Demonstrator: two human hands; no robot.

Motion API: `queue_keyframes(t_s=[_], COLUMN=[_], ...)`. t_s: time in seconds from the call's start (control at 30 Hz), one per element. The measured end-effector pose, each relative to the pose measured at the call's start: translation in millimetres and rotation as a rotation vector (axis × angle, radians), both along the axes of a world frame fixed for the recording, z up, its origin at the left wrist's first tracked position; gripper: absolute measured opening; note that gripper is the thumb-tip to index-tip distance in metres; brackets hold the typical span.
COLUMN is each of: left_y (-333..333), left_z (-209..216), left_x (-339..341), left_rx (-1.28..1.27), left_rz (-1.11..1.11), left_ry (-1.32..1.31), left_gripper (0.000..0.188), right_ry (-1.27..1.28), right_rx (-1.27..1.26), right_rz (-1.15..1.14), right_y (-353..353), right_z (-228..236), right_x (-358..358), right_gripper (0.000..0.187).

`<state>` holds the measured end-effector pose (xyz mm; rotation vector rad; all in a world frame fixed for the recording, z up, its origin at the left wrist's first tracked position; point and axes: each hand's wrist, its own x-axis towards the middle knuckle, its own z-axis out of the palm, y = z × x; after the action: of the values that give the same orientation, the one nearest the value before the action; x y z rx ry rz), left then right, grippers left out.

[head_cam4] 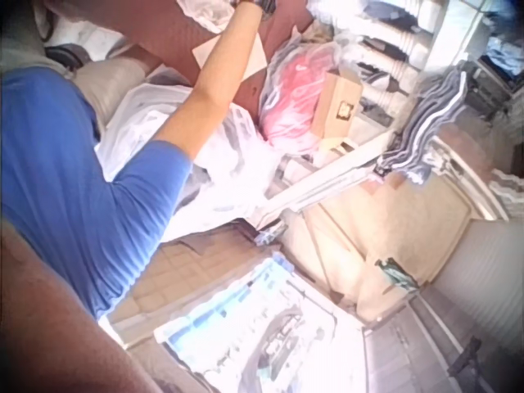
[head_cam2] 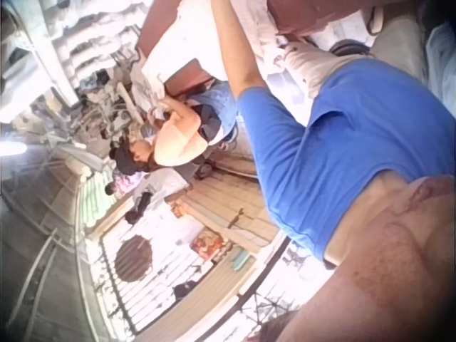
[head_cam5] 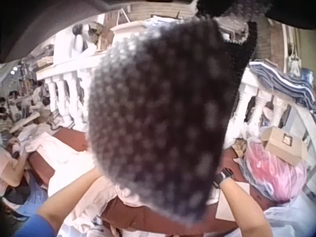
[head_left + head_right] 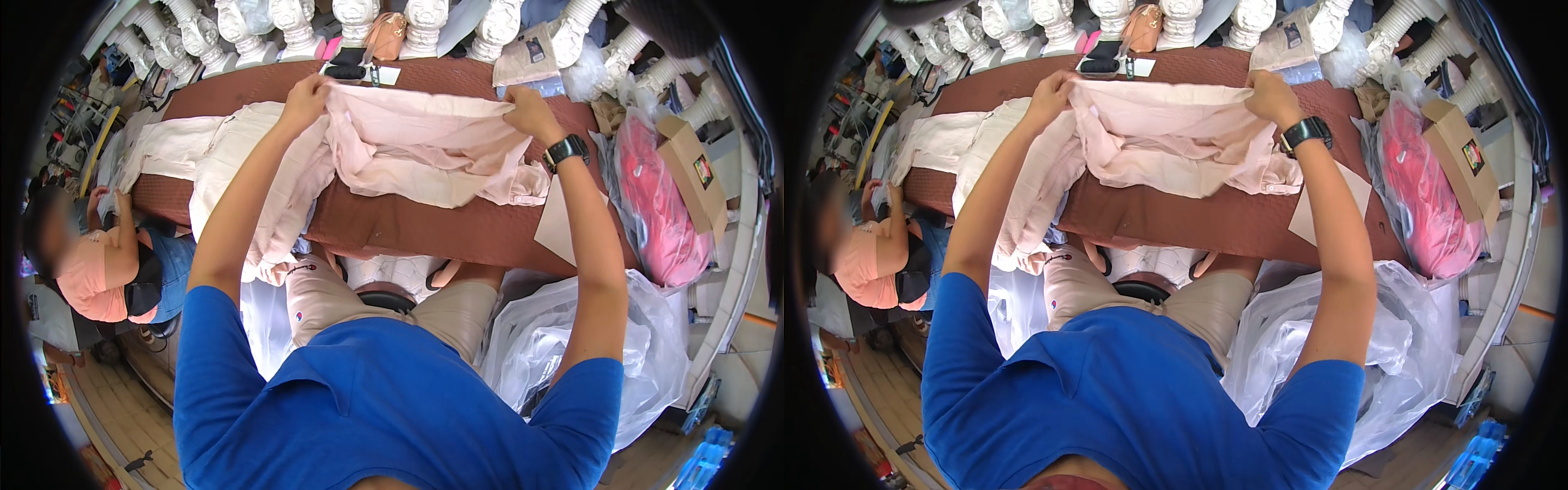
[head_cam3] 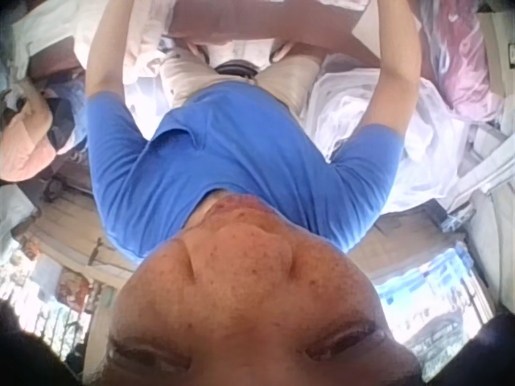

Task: The person picks up pink garments one by one, spreads them out on a table, uses a cardboard template to fold them into uniform rectangles, and trims loose threads using a pair of snips.

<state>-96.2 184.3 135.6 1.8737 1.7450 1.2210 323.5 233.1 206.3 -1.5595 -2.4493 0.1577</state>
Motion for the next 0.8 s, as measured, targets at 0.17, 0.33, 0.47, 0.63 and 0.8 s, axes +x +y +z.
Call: queue_keyframes(t_s=[0.17, 0.33, 0.47, 0.63, 0.8], left_y=[-3.5, -45.0, -73.4, -86.9, -39.6], left_z=[67.5, 105.2, 26.1, -4.6, 16.7], left_x=[57.1, 106.2, 120.2, 157.9, 123.5], left_rx=[0.337, 0.465, 0.665, 0.661, 0.192], left_rz=[-0.346, -0.161, -0.001, 0.126, -0.142], left_ry=[0.027, -0.010, -0.020, -0.126, -0.684], left_gripper=[0.016, 0.020, 0.030, 0.044, 0.031], right_ry=[0.380, 0.490, 0.618, 0.717, 0.598], right_rx=[0.396, 0.116, 0.122, -0.095, -0.036], right_rz=[0.467, 0.454, 0.304, 0.355, 0.380], right_y=[-38.2, -13.3, -5.1, -4.0, -19.3], right_z=[18.4, 43.5, 64.6, 80.7, 81.3], right_x=[-109.1, -170.8, -177.1, -171.5, -162.3], right_gripper=[0.086, 0.044, 0.020, 0.022, 0.027])
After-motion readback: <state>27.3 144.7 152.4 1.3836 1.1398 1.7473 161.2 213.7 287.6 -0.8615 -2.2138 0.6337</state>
